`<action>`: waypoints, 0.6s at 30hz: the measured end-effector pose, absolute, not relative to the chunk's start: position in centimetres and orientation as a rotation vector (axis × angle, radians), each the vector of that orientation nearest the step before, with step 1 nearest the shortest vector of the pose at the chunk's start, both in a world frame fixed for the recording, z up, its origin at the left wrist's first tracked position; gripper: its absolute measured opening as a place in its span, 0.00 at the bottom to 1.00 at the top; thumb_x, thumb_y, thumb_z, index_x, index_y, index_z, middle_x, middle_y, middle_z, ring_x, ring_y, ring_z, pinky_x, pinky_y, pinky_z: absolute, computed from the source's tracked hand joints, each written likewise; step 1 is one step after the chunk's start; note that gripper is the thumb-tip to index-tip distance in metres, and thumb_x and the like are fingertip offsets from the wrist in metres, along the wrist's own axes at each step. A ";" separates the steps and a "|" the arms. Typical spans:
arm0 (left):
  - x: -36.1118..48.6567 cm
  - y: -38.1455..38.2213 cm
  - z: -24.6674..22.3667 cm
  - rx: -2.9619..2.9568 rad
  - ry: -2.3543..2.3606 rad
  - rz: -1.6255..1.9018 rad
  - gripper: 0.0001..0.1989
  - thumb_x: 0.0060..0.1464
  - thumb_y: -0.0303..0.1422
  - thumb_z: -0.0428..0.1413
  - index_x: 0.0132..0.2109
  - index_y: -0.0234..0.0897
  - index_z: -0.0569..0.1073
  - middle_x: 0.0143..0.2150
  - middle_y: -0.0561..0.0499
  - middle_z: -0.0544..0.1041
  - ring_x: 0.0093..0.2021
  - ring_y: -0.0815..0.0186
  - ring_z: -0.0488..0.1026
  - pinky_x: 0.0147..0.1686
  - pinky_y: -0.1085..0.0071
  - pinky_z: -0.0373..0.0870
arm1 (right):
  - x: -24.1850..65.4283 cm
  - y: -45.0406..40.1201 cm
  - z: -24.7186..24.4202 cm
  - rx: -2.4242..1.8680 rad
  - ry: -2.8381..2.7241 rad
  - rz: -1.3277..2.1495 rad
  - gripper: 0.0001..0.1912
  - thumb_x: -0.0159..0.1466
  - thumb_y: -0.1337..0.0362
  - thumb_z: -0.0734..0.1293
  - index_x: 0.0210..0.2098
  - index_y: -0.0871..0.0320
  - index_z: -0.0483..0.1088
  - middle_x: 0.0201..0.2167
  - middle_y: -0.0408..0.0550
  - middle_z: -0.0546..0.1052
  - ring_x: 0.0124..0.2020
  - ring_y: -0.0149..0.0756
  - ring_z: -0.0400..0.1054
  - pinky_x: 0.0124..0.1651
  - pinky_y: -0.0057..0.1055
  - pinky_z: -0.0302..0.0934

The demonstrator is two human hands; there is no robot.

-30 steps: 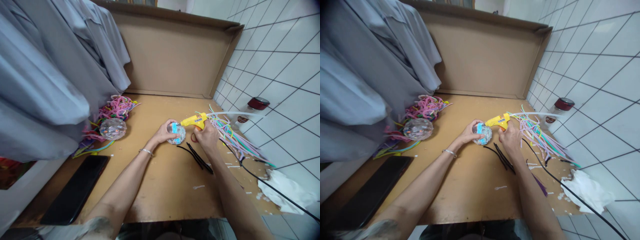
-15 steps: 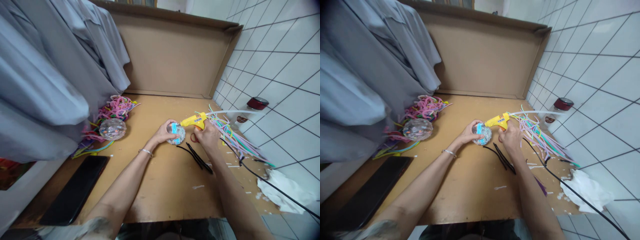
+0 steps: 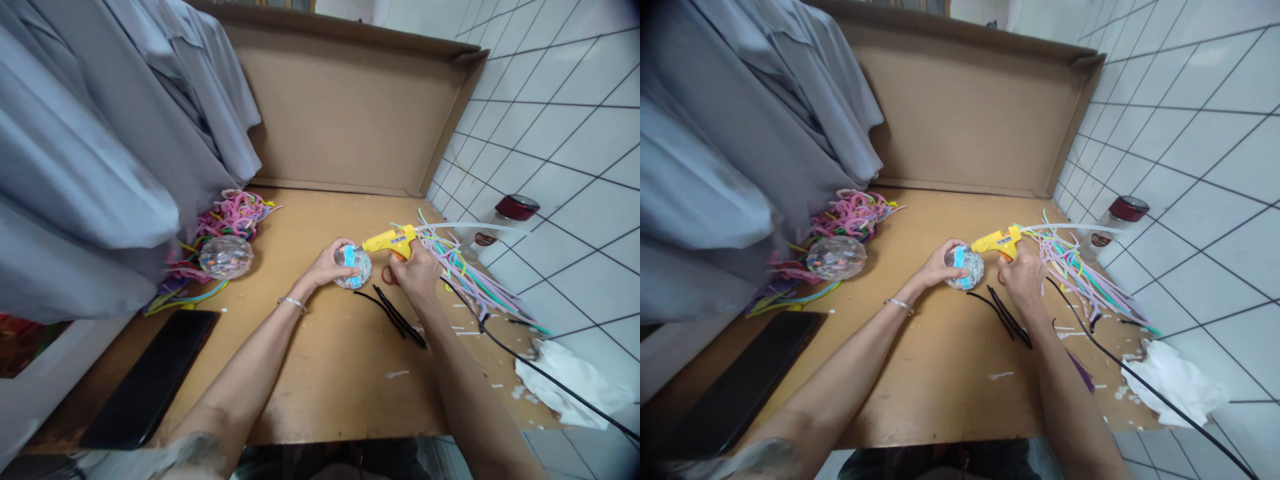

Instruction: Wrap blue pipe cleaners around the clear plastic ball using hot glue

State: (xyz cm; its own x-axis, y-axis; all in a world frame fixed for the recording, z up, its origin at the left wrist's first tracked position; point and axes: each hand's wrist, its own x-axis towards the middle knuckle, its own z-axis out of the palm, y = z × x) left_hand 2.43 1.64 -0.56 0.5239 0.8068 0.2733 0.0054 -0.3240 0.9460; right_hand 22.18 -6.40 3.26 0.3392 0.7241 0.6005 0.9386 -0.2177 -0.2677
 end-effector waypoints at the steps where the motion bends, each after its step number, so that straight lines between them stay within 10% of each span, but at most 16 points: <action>1: 2.4 1.6 -0.5 1.712 0.689 0.955 0.32 0.35 0.37 0.68 0.50 0.37 0.68 0.41 0.52 0.72 0.38 0.66 0.68 0.40 0.71 0.65 | 22.2 -6.4 3.3 -2.016 -1.451 -0.471 0.17 0.56 0.56 0.62 0.39 0.60 0.70 0.26 0.49 0.73 0.28 0.38 0.62 0.30 0.30 0.42; 18: 2.5 1.6 -0.5 1.726 0.696 0.958 0.33 0.34 0.37 0.68 0.50 0.37 0.68 0.39 0.53 0.71 0.37 0.67 0.68 0.39 0.71 0.65 | 21.8 -6.6 3.4 -1.971 -1.448 -0.497 0.15 0.57 0.57 0.62 0.39 0.60 0.70 0.28 0.50 0.74 0.29 0.40 0.63 0.31 0.31 0.45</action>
State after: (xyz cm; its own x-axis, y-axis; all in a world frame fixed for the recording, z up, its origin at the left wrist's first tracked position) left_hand 2.47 1.61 -0.55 0.5204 0.8077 0.2773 0.0149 -0.3333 0.9427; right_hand 21.83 -6.64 3.44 0.3233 0.7046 0.6317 0.9440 -0.1933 -0.2675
